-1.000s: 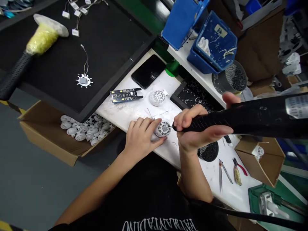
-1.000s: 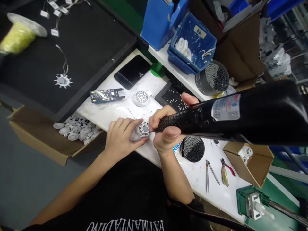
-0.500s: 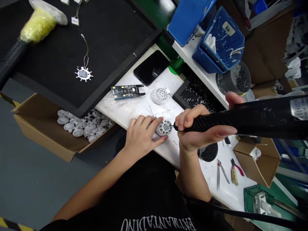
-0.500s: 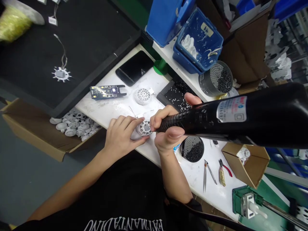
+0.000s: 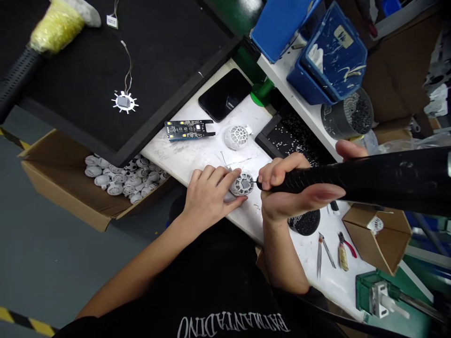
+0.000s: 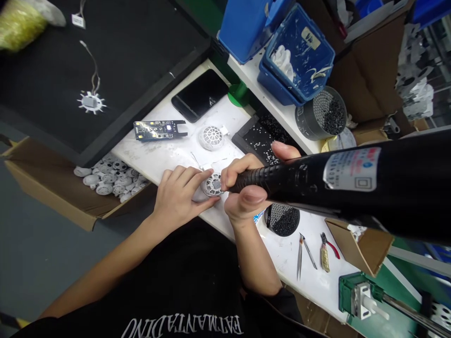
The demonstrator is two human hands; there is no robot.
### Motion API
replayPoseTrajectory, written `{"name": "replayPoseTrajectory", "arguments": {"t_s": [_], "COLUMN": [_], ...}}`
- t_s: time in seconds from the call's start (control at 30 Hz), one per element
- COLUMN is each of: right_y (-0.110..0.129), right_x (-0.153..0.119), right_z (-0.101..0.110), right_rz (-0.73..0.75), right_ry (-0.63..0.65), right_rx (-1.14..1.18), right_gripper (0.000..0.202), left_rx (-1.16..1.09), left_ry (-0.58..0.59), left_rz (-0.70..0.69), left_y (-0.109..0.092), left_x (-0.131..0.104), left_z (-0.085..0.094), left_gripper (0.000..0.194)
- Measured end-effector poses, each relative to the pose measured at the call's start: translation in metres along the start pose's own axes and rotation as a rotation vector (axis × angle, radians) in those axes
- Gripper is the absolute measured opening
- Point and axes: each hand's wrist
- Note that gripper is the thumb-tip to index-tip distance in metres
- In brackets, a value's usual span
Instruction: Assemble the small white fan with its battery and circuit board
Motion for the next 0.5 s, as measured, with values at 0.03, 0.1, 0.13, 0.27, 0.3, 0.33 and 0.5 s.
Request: {"name": "replayPoseTrajectory", "arguments": {"t_s": [0.03, 0.1, 0.13, 0.27, 0.3, 0.33, 0.5], "right_y": [-0.001, -0.003, -0.003, 0.013, 0.02, 0.029, 0.071], "right_x": [0.0, 0.001, 0.001, 0.004, 0.006, 0.008, 0.021], "right_z": [0.0, 0.0, 0.001, 0.012, 0.016, 0.019, 0.032], "right_rz": [0.014, 0.035, 0.045, 0.078, 0.086, 0.093, 0.036], "right_ry": [0.003, 0.011, 0.004, -0.056, -0.063, -0.062, -0.028], "right_rx": [0.026, 0.054, 0.06, -0.029, -0.054, -0.068, -0.057], "right_gripper": [0.039, 0.033, 0.03, 0.041, 0.043, 0.044, 0.051], "left_rx": [-0.005, -0.014, -0.017, 0.006, 0.015, 0.023, -0.051], "left_ry": [0.001, 0.005, 0.005, -0.006, -0.006, -0.004, -0.105], "left_rz": [0.0, 0.004, 0.004, -0.012, -0.021, -0.027, -0.034], "left_y": [0.0, 0.0, 0.0, 0.001, 0.002, 0.003, 0.003], "left_x": [0.0, -0.001, -0.001, -0.002, -0.002, -0.003, -0.007], "left_z": [0.0, 0.0, 0.0, -0.002, -0.003, -0.004, -0.001], "left_gripper": [0.058, 0.059, 0.059, 0.058, 0.058, 0.06, 0.076]}}
Point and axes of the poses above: each hand's wrist, its own x-axis towards the middle knuckle, its own z-axis out of the back of the hand, y = z × x, and after that the axes turned 1 degree about z, right-handed
